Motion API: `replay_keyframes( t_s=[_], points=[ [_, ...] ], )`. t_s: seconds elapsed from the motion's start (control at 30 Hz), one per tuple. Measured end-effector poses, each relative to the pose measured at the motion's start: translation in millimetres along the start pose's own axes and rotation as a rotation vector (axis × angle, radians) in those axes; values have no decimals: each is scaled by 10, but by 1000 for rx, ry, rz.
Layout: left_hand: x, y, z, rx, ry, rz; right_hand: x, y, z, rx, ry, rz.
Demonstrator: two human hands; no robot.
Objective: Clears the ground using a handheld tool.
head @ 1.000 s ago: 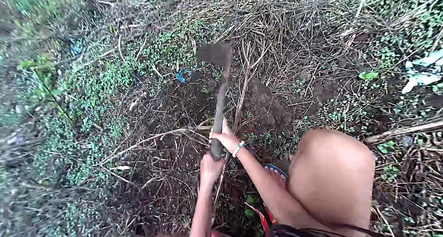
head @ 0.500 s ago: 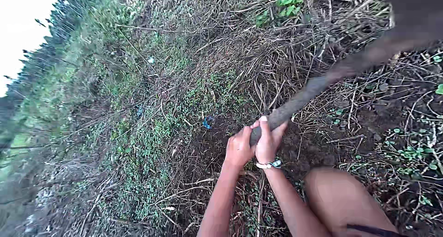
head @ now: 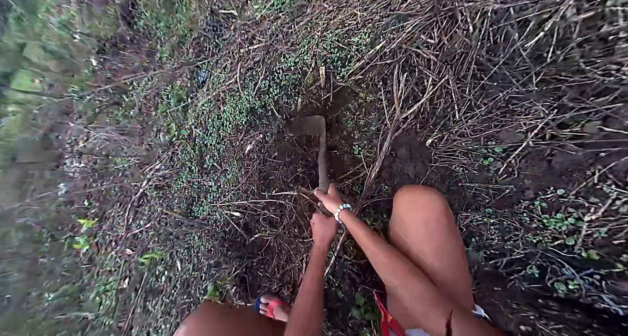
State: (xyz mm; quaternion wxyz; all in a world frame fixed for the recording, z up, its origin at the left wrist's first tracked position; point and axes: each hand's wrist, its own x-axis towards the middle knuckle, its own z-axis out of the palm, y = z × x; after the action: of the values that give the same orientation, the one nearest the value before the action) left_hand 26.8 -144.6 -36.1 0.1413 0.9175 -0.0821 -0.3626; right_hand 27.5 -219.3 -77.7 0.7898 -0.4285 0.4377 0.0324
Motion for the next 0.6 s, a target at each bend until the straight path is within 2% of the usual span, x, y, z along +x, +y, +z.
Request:
replay_keyframes(
  t_s=[0.07, 0.13, 0.2, 0.3, 0.33, 0.37, 0.4, 0.43, 0.47, 0.53, 0.57, 0.6],
  points=[
    [70, 354, -39, -1, -14, 136, -4, -253, -224, 96, 107, -121],
    [189, 723, -152, 57, -66, 337, -28, -522, -427, 308, 295, -329],
    [308, 1075, -307, 148, -68, 633, -70, -823, -573, 585, 469, -664],
    [482, 1702, -539, 293, -9, 1172, -125, -1309, -757, 760, 721, -1163],
    [575, 1864, -603, 350, 1, 1302, -83, -1434, -753, 819, 839, -1258],
    [699, 1941, -657, 416, -18, 1352, 13, -1488, -689, 879, 938, -1284],
    [863, 1893, -690, 479, -64, 1288, 178, -1442, -561, 900, 999, -1218],
    [1062, 1683, -672, 514, -108, 1118, 394, -1281, -378, 861, 997, -1052],
    [1258, 1295, -594, 487, -138, 881, 613, -998, -157, 731, 894, -808],
    [1398, 345, -369, 313, -128, 387, 929, -390, 228, 392, 511, -323],
    [1339, 45, -319, 223, -94, 227, 1026, -213, 353, 266, 360, -174],
    [1256, -130, -351, 153, -64, 144, 1037, -153, 460, 194, 249, -82]
  ],
)
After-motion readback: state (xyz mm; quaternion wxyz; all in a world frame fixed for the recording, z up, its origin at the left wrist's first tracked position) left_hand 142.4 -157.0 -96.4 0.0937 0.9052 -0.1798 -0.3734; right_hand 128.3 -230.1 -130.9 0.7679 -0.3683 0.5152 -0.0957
